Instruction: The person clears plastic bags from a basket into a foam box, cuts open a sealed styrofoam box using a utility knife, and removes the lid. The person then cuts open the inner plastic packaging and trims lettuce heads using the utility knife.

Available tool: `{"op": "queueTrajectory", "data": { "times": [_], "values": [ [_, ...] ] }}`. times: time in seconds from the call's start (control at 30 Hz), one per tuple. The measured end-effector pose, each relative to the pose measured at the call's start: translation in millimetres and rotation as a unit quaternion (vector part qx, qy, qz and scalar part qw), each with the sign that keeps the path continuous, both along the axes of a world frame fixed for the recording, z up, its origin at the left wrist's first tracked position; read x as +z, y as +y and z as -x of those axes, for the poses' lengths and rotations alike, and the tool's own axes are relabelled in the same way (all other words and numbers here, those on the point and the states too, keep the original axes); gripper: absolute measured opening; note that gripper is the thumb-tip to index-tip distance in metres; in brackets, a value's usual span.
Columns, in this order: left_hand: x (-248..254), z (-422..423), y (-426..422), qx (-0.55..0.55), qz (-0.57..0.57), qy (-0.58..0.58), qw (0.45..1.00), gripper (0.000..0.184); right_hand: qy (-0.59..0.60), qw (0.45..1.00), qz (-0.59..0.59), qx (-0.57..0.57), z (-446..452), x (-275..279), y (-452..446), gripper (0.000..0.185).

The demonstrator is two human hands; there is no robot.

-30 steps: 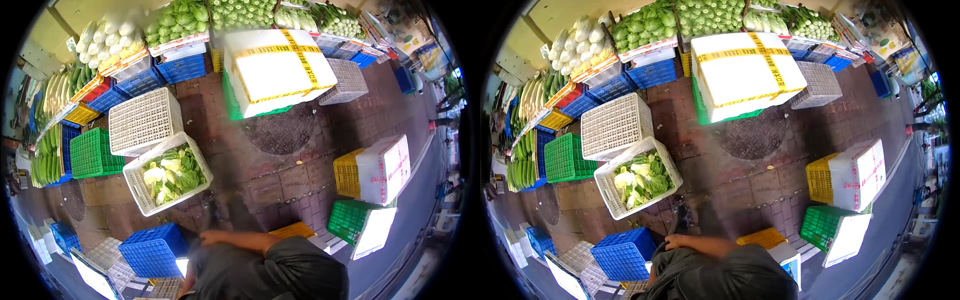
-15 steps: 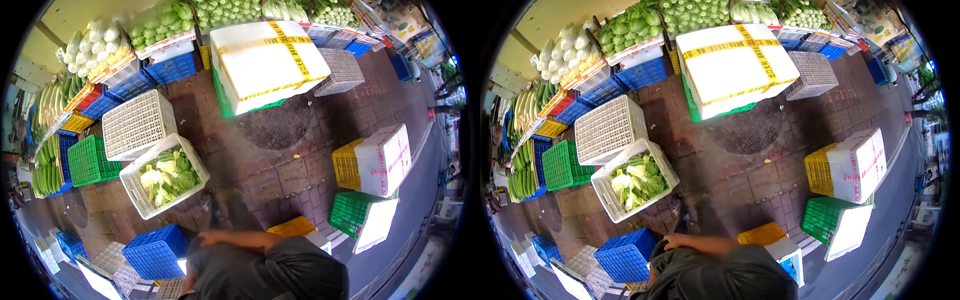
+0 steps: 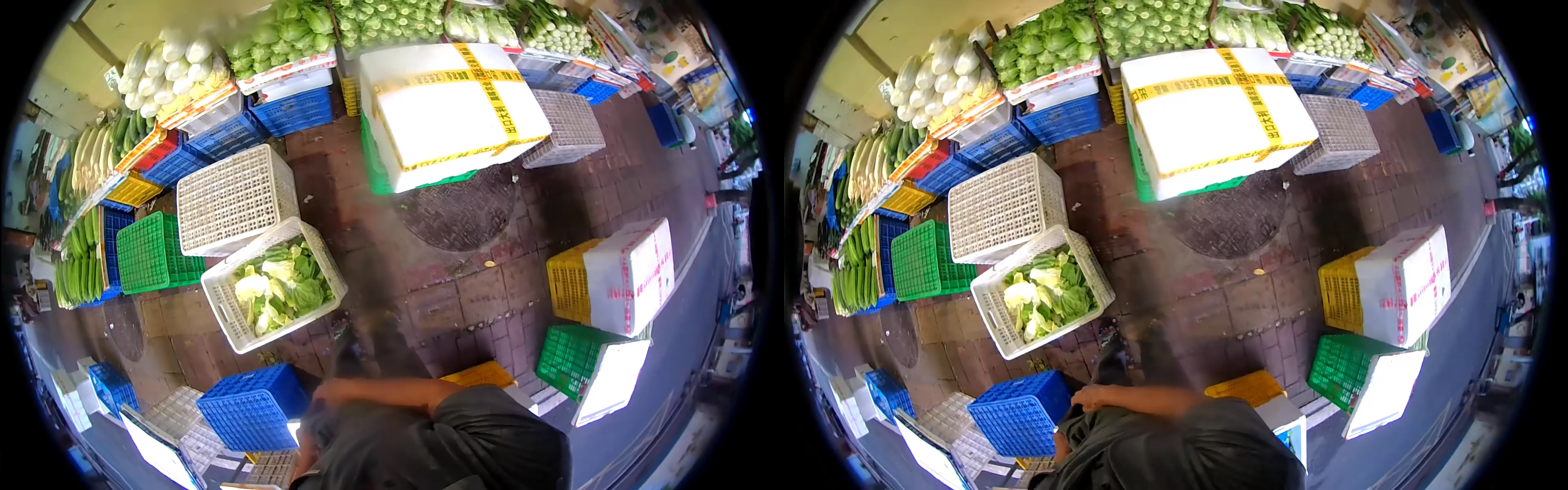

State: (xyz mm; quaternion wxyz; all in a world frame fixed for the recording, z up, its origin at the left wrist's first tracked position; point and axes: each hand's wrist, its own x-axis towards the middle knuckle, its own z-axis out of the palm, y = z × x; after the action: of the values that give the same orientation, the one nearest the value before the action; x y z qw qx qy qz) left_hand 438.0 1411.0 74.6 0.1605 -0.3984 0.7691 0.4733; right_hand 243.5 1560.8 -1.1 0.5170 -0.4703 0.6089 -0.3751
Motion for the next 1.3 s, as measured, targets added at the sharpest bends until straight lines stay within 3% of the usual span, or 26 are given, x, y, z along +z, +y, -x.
{"op": "queueTrajectory", "data": {
  "times": [0.07,0.13,0.33,0.47,0.57,0.6,0.67,0.7,0.8,0.83,0.87,0.93,1.03,1.2,1.3],
  "values": [
    [-2.2,-5.2,0.1,0.000,0.020,0.005,1.000,0.028,0.015,1.000,-0.025,-0.005,-0.1,-2.0,-0.9,0.050],
    [-3.4,-10.8,1.7,-0.005,0.042,0.009,0.999,0.028,0.025,0.995,-0.093,0.004,14.1,30.7,6.6,0.051],
    [-15.7,-25.2,7.2,-0.036,0.141,0.023,0.989,0.028,0.049,0.992,-0.112,0.030,15.4,25.4,7.7,0.053],
    [-28.9,-21.9,10.3,-0.155,0.261,-0.054,0.951,0.024,0.042,0.994,-0.094,0.034,16.7,16.9,11.4,0.052],
    [-66.8,-40.8,-0.4,-0.193,0.325,-0.109,0.919,0.019,0.021,0.998,-0.050,0.026,23.1,15.4,16.1,0.051],
    [-53.5,-32.1,4.5,-0.189,0.310,-0.082,0.928,0.017,0.018,0.999,-0.021,0.017,16.1,-4.4,17.2,0.050],
    [27.7,18.6,26.6,-0.180,0.281,-0.032,0.942,0.013,0.017,1.000,0.011,-0.017,14.8,-12.5,20.1,0.050],
    [22.6,14.0,20.8,-0.221,0.307,-0.033,0.925,0.010,0.020,0.999,0.014,-0.043,20.6,-5.4,24.5,0.051],
    [62.7,32.6,35.2,-0.121,0.235,0.088,0.960,0.009,0.034,0.991,0.029,-0.129,46.5,23.0,43.6,0.051],
    [94.9,48.9,42.0,-0.135,0.256,0.143,0.946,0.010,0.042,0.986,0.035,-0.159,59.9,30.1,52.0,0.050],
    [95.0,42.1,39.1,-0.085,0.236,0.168,0.953,0.011,0.021,0.983,0.023,-0.179,71.7,29.8,60.4,0.050],
    [116.7,39.0,22.2,-0.095,0.251,0.077,0.960,0.014,-0.022,0.976,0.001,-0.218,92.4,26.3,76.6,0.050],
    [134.9,43.0,-6.6,-0.064,0.291,0.106,0.949,0.018,-0.064,0.950,-0.041,-0.304,117.4,35.6,104.0,0.049],
    [195.7,148.1,1.4,0.015,0.216,0.243,0.946,0.023,0.001,0.958,0.015,-0.286,157.9,135.6,121.4,0.052],
    [188.7,207.9,22.0,0.039,0.138,0.285,0.948,0.023,0.045,0.960,0.088,-0.263,162.4,178.7,115.7,0.052]
  ]
}}
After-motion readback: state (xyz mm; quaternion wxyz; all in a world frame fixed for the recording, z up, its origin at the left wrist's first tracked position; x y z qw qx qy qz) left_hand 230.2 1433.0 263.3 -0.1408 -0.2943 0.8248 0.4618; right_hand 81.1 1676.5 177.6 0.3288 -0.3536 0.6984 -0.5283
